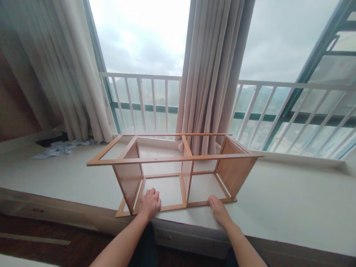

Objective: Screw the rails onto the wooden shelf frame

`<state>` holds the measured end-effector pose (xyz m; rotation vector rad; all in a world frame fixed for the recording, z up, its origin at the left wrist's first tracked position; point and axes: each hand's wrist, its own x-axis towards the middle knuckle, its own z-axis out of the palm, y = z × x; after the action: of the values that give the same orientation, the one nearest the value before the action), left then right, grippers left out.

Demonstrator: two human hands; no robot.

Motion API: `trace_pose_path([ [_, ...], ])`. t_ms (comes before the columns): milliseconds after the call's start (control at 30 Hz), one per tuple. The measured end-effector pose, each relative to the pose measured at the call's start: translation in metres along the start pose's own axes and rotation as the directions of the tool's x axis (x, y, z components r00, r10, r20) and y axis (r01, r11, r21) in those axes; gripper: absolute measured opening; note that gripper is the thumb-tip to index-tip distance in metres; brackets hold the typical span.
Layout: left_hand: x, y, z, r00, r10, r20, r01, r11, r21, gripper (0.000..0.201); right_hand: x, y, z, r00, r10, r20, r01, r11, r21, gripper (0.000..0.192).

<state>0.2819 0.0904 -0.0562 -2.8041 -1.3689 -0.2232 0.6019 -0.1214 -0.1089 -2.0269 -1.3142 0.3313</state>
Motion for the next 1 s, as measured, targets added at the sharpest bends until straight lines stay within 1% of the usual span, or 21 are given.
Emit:
trace_pose_path([
  [100, -0.001, 0.008, -0.003, 1.0, 0.004, 0.019, -0.004, 1.0, 0.024, 0.026, 0.002, 0.011, -0.003, 1.0, 0.016, 0.003, -0.016, 1.0, 0.015, 0.035],
  [167, -0.002, 0.017, -0.002, 1.0, 0.016, 0.021, -0.017, 1.0, 0.018, 0.027, -0.003, 0.019, -0.007, 0.999, 0.03, -0.018, -0.029, 0.999, 0.026, 0.035],
  [333, -0.006, 0.045, 0.003, 1.0, 0.026, 0.005, -0.026, 0.999, -0.03, 0.024, -0.028, 0.04, -0.02, 0.99, 0.076, -0.118, -0.069, 0.996, 0.057, 0.027],
  [400, -0.006, 0.056, 0.003, 1.0, 0.028, 0.0, -0.028, 0.998, -0.052, 0.023, -0.039, 0.046, -0.025, 0.983, 0.093, -0.161, -0.082, 0.994, 0.076, 0.027],
  [567, -0.008, 0.075, 0.001, 0.997, 0.068, 0.026, -0.065, 0.992, -0.104, 0.027, -0.057, 0.052, -0.036, 0.957, 0.139, -0.253, -0.106, 0.985, 0.139, 0.041],
  [633, -0.008, 0.077, 0.0, 0.997, 0.064, 0.037, -0.06, 0.993, -0.106, 0.032, -0.06, 0.051, -0.038, 0.954, 0.149, -0.261, -0.109, 0.98, 0.164, 0.044],
  [767, -0.01, 0.078, 0.001, 0.996, 0.068, 0.054, -0.063, 0.993, -0.102, 0.041, -0.061, 0.049, -0.038, 0.958, 0.16, -0.237, -0.114, 0.974, 0.197, 0.046],
  [900, -0.011, 0.074, -0.001, 0.997, 0.067, 0.03, -0.059, 0.976, -0.208, 0.048, -0.061, 0.052, -0.035, 0.958, 0.178, -0.224, -0.129, 0.968, 0.215, 0.053],
  [1000, -0.016, 0.066, -0.006, 0.999, 0.043, 0.008, -0.04, 0.966, -0.255, 0.051, -0.061, 0.057, -0.032, 0.955, 0.186, -0.231, -0.135, 0.966, 0.219, 0.055],
])
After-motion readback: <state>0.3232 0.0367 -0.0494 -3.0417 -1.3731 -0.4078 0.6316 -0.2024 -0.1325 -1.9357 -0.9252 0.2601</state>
